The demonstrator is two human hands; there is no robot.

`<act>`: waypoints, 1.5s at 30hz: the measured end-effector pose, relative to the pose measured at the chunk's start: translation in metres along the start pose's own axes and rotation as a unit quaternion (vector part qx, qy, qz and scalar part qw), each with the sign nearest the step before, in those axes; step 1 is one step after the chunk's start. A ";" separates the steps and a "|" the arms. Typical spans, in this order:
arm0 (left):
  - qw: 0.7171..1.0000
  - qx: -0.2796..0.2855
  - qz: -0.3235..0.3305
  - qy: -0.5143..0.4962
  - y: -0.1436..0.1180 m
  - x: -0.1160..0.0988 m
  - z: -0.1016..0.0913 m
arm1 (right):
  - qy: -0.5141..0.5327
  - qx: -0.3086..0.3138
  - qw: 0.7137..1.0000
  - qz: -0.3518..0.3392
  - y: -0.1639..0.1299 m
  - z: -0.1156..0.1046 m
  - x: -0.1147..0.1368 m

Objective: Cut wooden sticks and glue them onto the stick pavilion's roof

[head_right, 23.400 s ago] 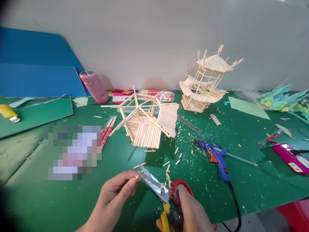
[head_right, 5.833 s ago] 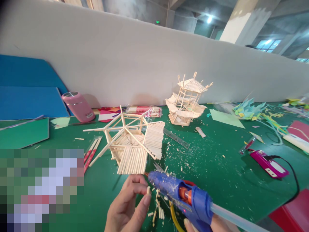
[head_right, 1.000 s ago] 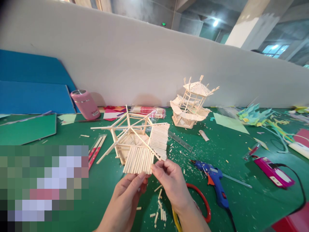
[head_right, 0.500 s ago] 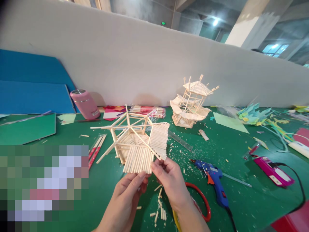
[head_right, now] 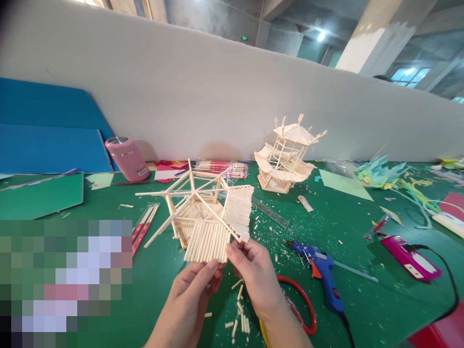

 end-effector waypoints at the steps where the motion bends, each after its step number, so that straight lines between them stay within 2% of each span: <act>1: 1.000 0.000 -0.001 0.001 0.001 0.000 0.000 | 0.000 0.000 1.000 -0.001 0.000 0.000 0.000; 45: 1.000 0.006 -0.002 0.019 0.001 0.001 0.000 | 0.018 -0.006 1.000 -0.010 0.003 0.002 0.000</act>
Point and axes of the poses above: each hand's wrist, its own y-axis towards the middle knuckle, its own z-axis out of the palm, x = y × z, the point moved 8 cm from there along y, towards the middle knuckle, and after that the axes turned 1 degree about z, right-handed, at the moved point
